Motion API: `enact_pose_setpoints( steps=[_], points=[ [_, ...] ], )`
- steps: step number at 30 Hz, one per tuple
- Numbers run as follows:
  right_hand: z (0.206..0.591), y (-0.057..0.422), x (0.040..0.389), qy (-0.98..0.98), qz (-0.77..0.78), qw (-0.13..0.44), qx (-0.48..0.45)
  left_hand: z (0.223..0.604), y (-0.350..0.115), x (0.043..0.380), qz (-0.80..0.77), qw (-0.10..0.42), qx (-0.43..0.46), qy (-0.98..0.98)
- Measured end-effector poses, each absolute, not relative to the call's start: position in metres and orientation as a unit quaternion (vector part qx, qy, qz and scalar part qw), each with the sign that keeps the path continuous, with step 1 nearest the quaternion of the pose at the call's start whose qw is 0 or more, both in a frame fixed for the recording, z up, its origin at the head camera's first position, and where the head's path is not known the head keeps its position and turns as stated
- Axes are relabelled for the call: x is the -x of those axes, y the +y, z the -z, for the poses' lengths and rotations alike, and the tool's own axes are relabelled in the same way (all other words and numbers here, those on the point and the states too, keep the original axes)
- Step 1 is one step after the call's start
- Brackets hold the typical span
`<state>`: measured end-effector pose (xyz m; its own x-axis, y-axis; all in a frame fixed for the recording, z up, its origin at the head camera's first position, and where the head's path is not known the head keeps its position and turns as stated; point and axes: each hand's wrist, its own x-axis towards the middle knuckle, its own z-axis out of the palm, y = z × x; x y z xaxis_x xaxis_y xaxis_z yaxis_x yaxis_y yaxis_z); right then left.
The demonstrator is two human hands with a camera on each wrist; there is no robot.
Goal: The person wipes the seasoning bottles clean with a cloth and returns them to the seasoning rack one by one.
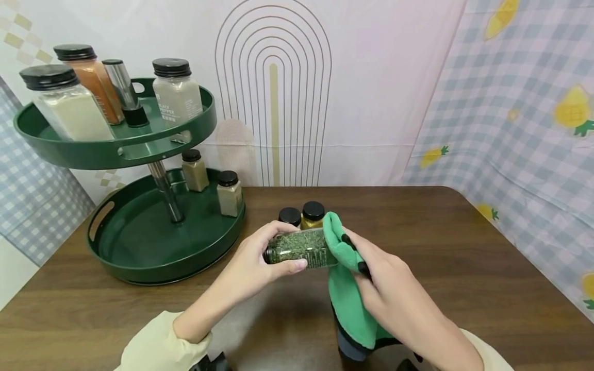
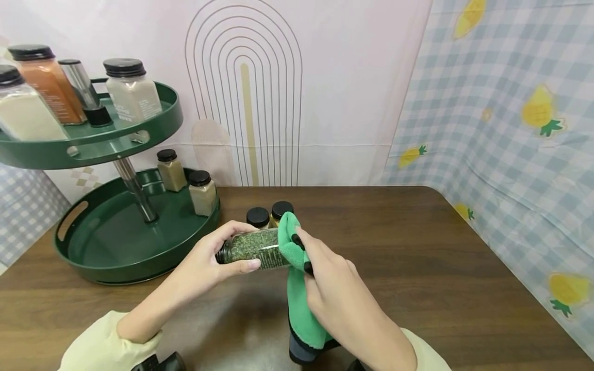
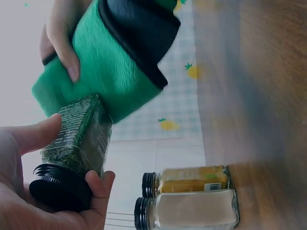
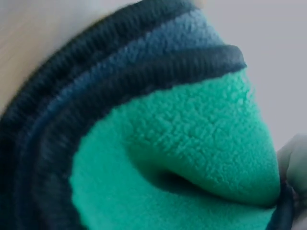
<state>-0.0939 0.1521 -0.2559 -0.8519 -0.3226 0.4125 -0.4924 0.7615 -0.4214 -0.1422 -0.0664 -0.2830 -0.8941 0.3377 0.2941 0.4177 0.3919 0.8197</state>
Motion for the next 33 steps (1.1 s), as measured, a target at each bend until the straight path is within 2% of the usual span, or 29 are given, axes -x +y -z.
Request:
enact_pose_setpoints(
  steps=[5,10,21,24,28,33],
  points=[
    [0.249,0.153,0.082,-0.926,-0.252,0.171,-0.224,0.279,-0.068,0.141,0.514,0.032,0.228,-0.826],
    [0.251,0.154,0.086,-0.924,-0.258,0.171,-0.223,0.278,-0.066,0.14,0.529,0.022,0.23,-0.817],
    [0.27,0.149,0.117,-0.936,-0.293,0.086,-0.174,0.277,-0.065,0.136,0.531,0.028,0.229,-0.815],
    [0.271,0.147,0.115,-0.936,-0.288,0.09,-0.179,0.277,-0.067,0.137,0.522,0.042,0.225,-0.822],
    [0.269,0.144,0.104,-0.934,-0.271,0.123,-0.196,0.278,-0.071,0.141,0.514,0.057,0.219,-0.828],
    [0.266,0.146,0.09,-0.931,-0.246,0.152,-0.221,0.277,-0.075,0.144,0.512,0.054,0.22,-0.828]
  ],
)
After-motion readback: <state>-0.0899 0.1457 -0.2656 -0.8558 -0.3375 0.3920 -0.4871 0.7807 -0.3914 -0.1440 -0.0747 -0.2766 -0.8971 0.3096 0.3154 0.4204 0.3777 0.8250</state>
